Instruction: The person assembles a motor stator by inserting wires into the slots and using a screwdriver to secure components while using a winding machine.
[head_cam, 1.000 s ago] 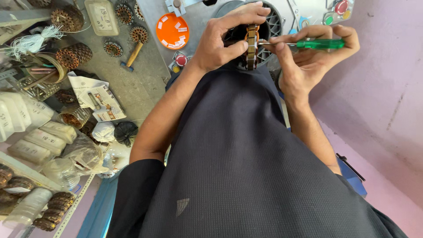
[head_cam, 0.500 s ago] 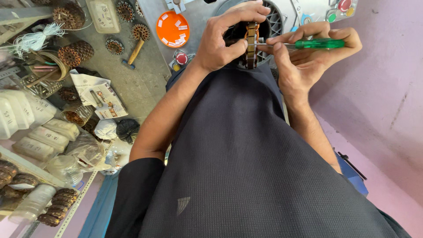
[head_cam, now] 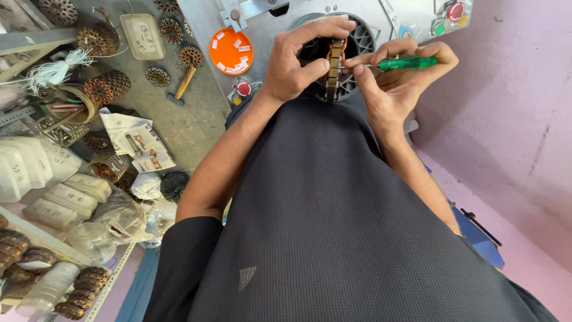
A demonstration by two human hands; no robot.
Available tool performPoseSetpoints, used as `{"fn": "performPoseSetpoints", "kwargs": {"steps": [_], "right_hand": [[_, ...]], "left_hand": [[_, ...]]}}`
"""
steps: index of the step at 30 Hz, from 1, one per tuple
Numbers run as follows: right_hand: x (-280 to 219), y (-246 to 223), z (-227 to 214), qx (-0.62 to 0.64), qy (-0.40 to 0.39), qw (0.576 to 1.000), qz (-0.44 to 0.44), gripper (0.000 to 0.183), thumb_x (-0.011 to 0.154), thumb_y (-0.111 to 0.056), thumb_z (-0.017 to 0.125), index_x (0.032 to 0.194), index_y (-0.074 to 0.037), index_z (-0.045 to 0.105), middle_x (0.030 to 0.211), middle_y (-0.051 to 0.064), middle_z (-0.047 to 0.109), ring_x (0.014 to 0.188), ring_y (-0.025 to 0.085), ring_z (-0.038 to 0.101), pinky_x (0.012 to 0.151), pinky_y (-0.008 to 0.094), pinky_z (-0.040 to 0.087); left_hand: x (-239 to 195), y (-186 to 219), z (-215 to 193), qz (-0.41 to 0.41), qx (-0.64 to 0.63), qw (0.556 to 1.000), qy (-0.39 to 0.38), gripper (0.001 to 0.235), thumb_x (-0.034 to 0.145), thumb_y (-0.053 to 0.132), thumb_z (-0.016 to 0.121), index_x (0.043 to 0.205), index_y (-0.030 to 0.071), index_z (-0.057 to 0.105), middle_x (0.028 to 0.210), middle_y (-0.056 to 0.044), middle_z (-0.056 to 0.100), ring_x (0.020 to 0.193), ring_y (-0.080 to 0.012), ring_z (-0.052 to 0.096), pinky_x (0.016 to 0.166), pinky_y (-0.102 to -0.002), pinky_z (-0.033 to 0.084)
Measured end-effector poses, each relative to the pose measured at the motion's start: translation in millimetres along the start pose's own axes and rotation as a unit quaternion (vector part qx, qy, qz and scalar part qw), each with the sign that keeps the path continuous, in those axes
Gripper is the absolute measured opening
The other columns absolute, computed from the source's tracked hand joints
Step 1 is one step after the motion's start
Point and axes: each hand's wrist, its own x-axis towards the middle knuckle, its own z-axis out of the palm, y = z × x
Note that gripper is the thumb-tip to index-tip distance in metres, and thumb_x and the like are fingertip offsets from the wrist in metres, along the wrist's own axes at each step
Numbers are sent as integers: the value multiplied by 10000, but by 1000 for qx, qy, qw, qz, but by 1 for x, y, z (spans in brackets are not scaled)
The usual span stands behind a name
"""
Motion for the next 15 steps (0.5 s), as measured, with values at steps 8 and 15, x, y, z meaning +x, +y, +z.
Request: {"fn": "performPoseSetpoints", "kwargs": {"steps": [8, 15], "right_hand": [[-8, -18, 8, 92, 158, 980, 79, 636, 1039, 151, 660, 1370, -162, 216, 1132, 130, 550, 979, 306, 745, 872, 477, 684], [-2, -40, -7, -86, 115, 989, -34, 793, 1177, 181, 657, 1501, -280, 98, 1243, 132, 543, 987, 265, 695, 930, 457, 620]], "left_hand": [[-2, 1, -14, -33, -37, 997, -62, 415, 958, 148, 602, 1360, 54, 643, 1479, -99, 628, 1478, -252, 535, 1305, -406, 386], [-4, 1, 2, 11, 181, 975, -126, 1029, 681, 386, 1009, 1491, 149, 421, 1552, -88, 433, 1484, -327, 437, 1245, -441, 407]]}}
